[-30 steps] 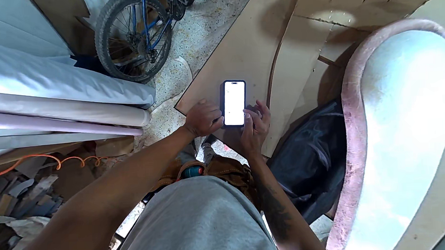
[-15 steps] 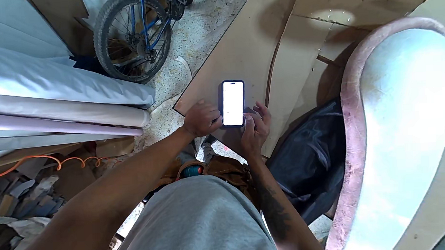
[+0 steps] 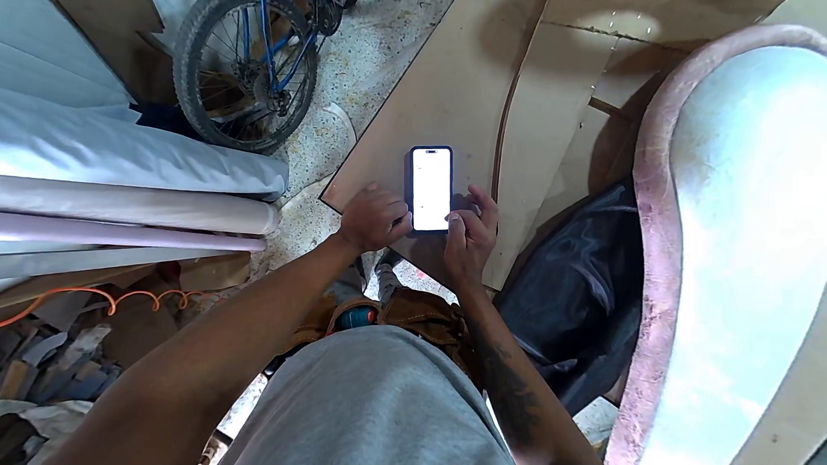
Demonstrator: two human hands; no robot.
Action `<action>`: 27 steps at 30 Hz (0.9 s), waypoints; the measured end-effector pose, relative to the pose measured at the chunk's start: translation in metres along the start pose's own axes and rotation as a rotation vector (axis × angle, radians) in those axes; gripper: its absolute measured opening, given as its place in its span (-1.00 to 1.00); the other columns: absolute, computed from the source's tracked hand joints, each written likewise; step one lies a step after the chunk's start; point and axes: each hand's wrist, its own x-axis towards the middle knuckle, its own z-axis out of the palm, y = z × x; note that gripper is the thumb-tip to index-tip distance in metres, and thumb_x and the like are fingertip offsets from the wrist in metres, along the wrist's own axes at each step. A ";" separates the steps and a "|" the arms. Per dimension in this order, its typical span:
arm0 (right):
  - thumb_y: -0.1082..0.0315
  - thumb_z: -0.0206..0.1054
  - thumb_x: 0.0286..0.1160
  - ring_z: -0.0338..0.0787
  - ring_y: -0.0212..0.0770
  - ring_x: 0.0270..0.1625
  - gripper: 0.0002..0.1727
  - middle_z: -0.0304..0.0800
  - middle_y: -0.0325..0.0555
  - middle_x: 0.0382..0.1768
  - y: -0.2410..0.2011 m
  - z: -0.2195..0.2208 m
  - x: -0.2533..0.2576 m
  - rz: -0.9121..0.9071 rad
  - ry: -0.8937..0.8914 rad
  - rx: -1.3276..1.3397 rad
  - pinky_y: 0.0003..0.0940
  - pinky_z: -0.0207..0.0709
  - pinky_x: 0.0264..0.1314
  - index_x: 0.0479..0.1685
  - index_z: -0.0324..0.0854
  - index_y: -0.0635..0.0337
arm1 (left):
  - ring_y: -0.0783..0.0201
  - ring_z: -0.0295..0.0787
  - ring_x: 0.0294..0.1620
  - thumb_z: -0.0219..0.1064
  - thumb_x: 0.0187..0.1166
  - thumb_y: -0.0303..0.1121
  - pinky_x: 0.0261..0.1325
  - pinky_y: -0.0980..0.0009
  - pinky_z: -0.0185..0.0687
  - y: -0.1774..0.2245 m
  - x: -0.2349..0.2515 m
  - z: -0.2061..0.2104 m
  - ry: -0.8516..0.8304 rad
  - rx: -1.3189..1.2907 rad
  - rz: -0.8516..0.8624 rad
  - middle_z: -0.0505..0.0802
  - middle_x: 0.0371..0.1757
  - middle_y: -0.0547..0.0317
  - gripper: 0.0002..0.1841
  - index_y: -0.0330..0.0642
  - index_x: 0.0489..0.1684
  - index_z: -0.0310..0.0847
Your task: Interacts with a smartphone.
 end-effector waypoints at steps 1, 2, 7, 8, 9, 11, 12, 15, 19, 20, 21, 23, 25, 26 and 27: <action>0.31 0.21 0.62 0.41 -0.08 0.70 -0.70 0.55 -0.10 0.57 0.000 0.001 0.000 0.007 -0.011 -0.027 -0.09 0.42 0.68 -0.44 0.82 0.04 | 0.20 0.67 -0.34 0.10 0.69 -0.17 -0.13 0.17 0.43 0.000 0.000 0.000 -0.002 0.004 0.002 0.69 -0.51 0.21 -0.61 -0.05 -0.66 0.49; 0.29 0.21 0.63 0.40 -0.10 0.70 -0.70 0.54 -0.12 0.59 0.000 0.002 0.000 0.012 -0.012 -0.052 -0.10 0.43 0.68 -0.41 0.83 0.02 | 0.20 0.67 -0.34 0.11 0.69 -0.17 -0.13 0.16 0.43 0.000 0.000 0.000 -0.003 0.009 0.002 0.69 -0.51 0.22 -0.61 -0.05 -0.66 0.49; 0.22 0.16 0.75 0.40 -0.10 0.71 -0.68 0.42 -0.06 0.68 -0.003 0.002 0.002 0.008 -0.011 -0.076 -0.10 0.42 0.69 0.12 0.87 -0.03 | 0.18 0.70 -0.31 0.11 0.69 -0.14 -0.10 0.13 0.49 0.000 -0.001 0.000 -0.015 0.024 -0.012 0.73 -0.47 0.20 -0.60 -0.05 -0.64 0.52; 0.23 0.16 0.75 0.41 -0.10 0.70 -0.68 0.43 -0.04 0.67 -0.003 0.002 0.002 0.006 -0.007 -0.069 -0.10 0.42 0.69 0.09 0.87 -0.02 | 0.18 0.71 -0.29 0.11 0.69 -0.14 -0.10 0.13 0.49 0.000 -0.001 0.000 -0.014 0.022 -0.010 0.74 -0.46 0.20 -0.60 -0.05 -0.64 0.52; 0.23 0.16 0.74 0.41 -0.08 0.70 -0.68 0.44 -0.03 0.66 -0.003 0.001 0.002 0.003 -0.005 -0.058 -0.09 0.43 0.69 0.06 0.88 0.00 | 0.18 0.72 -0.27 0.10 0.69 -0.14 -0.10 0.14 0.49 0.000 -0.001 0.000 -0.012 0.020 -0.009 0.76 -0.44 0.20 -0.60 -0.06 -0.64 0.53; 0.24 0.14 0.75 0.44 -0.06 0.68 -0.67 0.47 0.00 0.63 -0.003 0.001 0.003 -0.004 0.000 -0.033 -0.09 0.45 0.67 0.02 0.88 0.05 | 0.18 0.73 -0.25 0.10 0.70 -0.15 -0.11 0.14 0.50 0.001 0.000 -0.001 -0.015 0.024 -0.012 0.76 -0.42 0.20 -0.60 -0.06 -0.63 0.54; 0.22 0.14 0.75 0.45 -0.06 0.67 -0.66 0.47 0.00 0.62 -0.003 0.001 0.002 -0.008 0.001 -0.025 -0.10 0.46 0.66 0.01 0.87 0.06 | 0.18 0.72 -0.26 0.10 0.70 -0.15 -0.12 0.15 0.49 0.001 0.000 -0.001 -0.016 0.029 -0.011 0.75 -0.44 0.20 -0.60 -0.06 -0.63 0.53; 0.20 0.13 0.77 0.49 -0.09 0.63 -0.66 0.49 -0.03 0.60 -0.002 0.001 0.002 -0.018 0.008 -0.020 -0.11 0.49 0.64 0.00 0.87 0.03 | 0.18 0.70 -0.31 0.10 0.69 -0.15 -0.12 0.15 0.48 0.001 0.000 -0.002 0.009 0.033 -0.011 0.71 -0.49 0.20 -0.60 -0.06 -0.65 0.51; 0.17 0.13 0.79 0.52 -0.12 0.60 -0.66 0.49 -0.10 0.60 -0.002 0.003 0.000 -0.031 0.037 -0.002 -0.12 0.51 0.60 -0.02 0.87 0.03 | 0.19 0.71 -0.32 0.11 0.69 -0.13 -0.07 0.12 0.55 -0.002 -0.001 -0.003 0.054 -0.042 -0.052 0.72 -0.49 0.21 -0.59 -0.05 -0.66 0.54; 0.15 0.11 0.80 0.52 -0.14 0.60 -0.64 0.49 -0.13 0.61 -0.004 0.003 0.000 -0.028 0.044 -0.001 -0.13 0.51 0.59 -0.01 0.86 0.01 | 0.21 0.72 -0.31 0.10 0.70 -0.12 -0.04 0.13 0.58 -0.001 -0.002 -0.007 0.069 -0.079 -0.106 0.74 -0.49 0.22 -0.58 -0.06 -0.65 0.57; 0.12 0.09 0.81 0.51 -0.14 0.60 -0.62 0.49 -0.13 0.60 -0.007 0.001 -0.001 -0.029 0.047 -0.012 -0.12 0.50 0.60 0.02 0.86 0.01 | 0.22 0.72 -0.31 0.08 0.73 -0.11 -0.03 0.15 0.61 0.002 -0.005 -0.012 0.076 -0.130 -0.207 0.73 -0.48 0.22 -0.56 -0.07 -0.62 0.60; 0.10 0.06 0.81 0.47 -0.13 0.64 -0.60 0.47 -0.11 0.62 -0.023 -0.017 -0.008 -0.056 0.017 -0.095 -0.09 0.44 0.66 0.10 0.83 0.02 | 0.18 0.77 -0.21 0.09 0.76 -0.07 0.01 0.06 0.72 0.025 -0.020 -0.028 0.088 -0.294 -0.501 0.78 -0.37 0.15 -0.56 -0.13 -0.43 0.73; 0.23 0.14 0.77 0.49 -0.09 0.63 -0.67 0.51 -0.04 0.59 -0.051 -0.021 -0.021 -0.151 -0.038 -0.089 -0.06 0.44 0.67 0.13 0.82 0.12 | 0.16 0.85 -0.05 0.21 0.72 -0.06 0.16 -0.03 0.77 0.052 -0.060 -0.053 0.065 -0.447 -0.760 0.89 -0.18 0.11 -0.65 -0.08 -0.12 0.85; 0.29 0.17 0.73 0.51 -0.05 0.62 -0.70 0.54 0.01 0.56 -0.065 -0.014 -0.035 -0.212 -0.068 -0.036 -0.05 0.46 0.66 0.10 0.81 0.19 | 0.16 0.87 0.01 0.22 0.73 -0.04 0.22 -0.04 0.77 0.064 -0.096 -0.062 0.020 -0.472 -0.828 0.91 -0.11 0.13 -0.66 -0.02 -0.03 0.85; 0.31 0.18 0.72 0.52 0.00 0.61 -0.71 0.56 0.08 0.54 -0.080 -0.004 -0.050 -0.269 -0.119 0.037 -0.03 0.49 0.64 0.06 0.80 0.25 | 0.17 0.87 0.03 0.20 0.74 0.00 0.23 -0.04 0.76 0.074 -0.142 -0.062 -0.015 -0.481 -0.863 0.92 -0.08 0.14 -0.65 0.00 -0.01 0.84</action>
